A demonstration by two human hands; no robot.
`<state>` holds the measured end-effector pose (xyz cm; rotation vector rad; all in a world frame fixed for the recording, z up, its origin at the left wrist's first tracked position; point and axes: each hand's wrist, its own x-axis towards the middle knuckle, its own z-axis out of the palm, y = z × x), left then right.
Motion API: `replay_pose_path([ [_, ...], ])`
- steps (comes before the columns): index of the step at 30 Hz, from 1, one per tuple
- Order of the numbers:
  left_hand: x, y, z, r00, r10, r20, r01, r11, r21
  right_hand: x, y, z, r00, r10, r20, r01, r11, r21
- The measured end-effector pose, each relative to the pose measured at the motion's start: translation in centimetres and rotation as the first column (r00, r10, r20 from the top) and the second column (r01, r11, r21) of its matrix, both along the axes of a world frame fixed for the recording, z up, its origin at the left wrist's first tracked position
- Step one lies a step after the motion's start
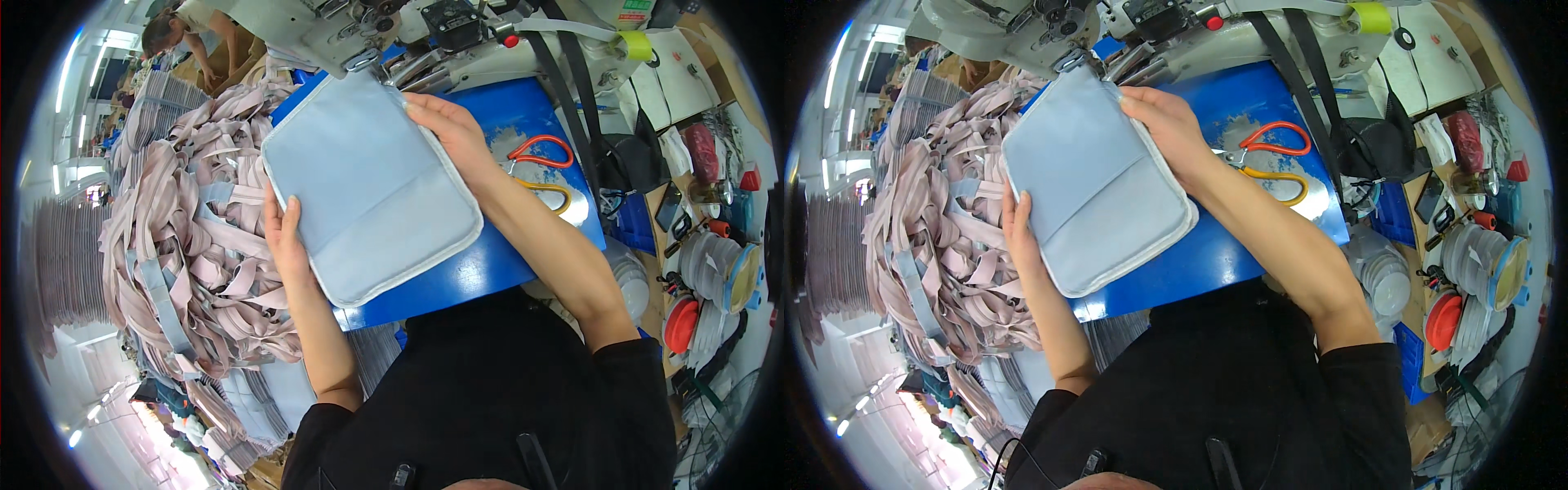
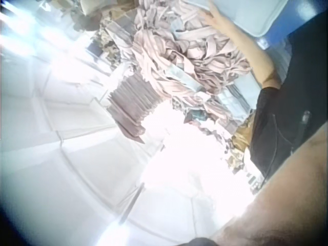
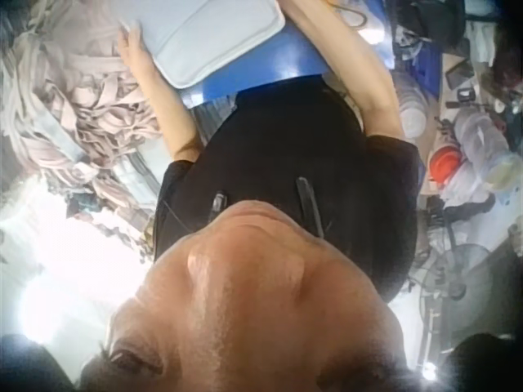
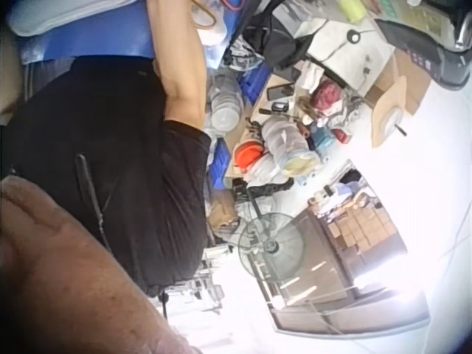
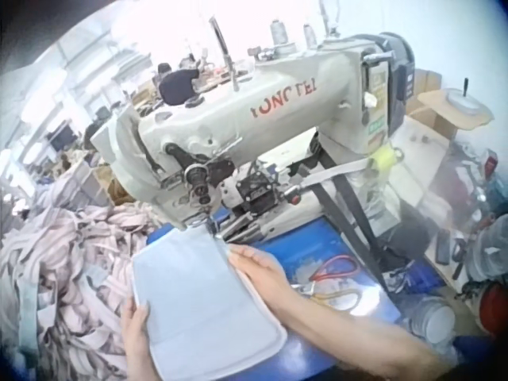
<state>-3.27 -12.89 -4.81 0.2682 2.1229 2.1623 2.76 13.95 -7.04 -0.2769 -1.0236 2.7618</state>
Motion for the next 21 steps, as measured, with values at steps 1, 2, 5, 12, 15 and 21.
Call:
replay_pose_path([
  [1, -0.1, 0.1, 0.4, 1.000, 0.001, 0.006, -0.001, 1.000, -0.006, -0.3, 0.1, 0.0, 1.000, -0.008, 0.007, 0.008, 1.000, 0.000],
  [2, -0.2, 0.3, 0.8, 1.000, 0.001, 0.011, -0.001, 1.000, -0.011, -0.3, 0.3, 0.2, 1.000, -0.017, 0.022, 0.017, 1.000, 0.026],
  [5, -0.5, 0.4, 1.2, 1.000, -0.003, 0.026, 0.003, 1.000, -0.007, 0.2, 1.2, 0.2, 0.997, -0.074, 0.038, 0.066, 0.979, 0.193],
  [12, -1.6, -0.8, 1.1, 0.996, -0.068, -0.050, 0.067, 0.997, -0.022, 1.7, 7.2, 1.0, 0.865, -0.450, -0.222, 0.502, 0.779, 0.377],
  [15, -1.6, -0.7, 1.2, 0.997, -0.043, -0.065, 0.041, 0.999, -0.028, 0.9, 8.1, 1.1, 0.870, -0.443, -0.219, 0.490, 0.831, 0.265],
  [21, -0.5, -0.5, 2.3, 1.000, -0.008, 0.000, 0.008, 1.000, 0.015, 3.4, 4.3, 0.7, 0.957, -0.289, -0.034, 0.284, 0.905, 0.318],
])
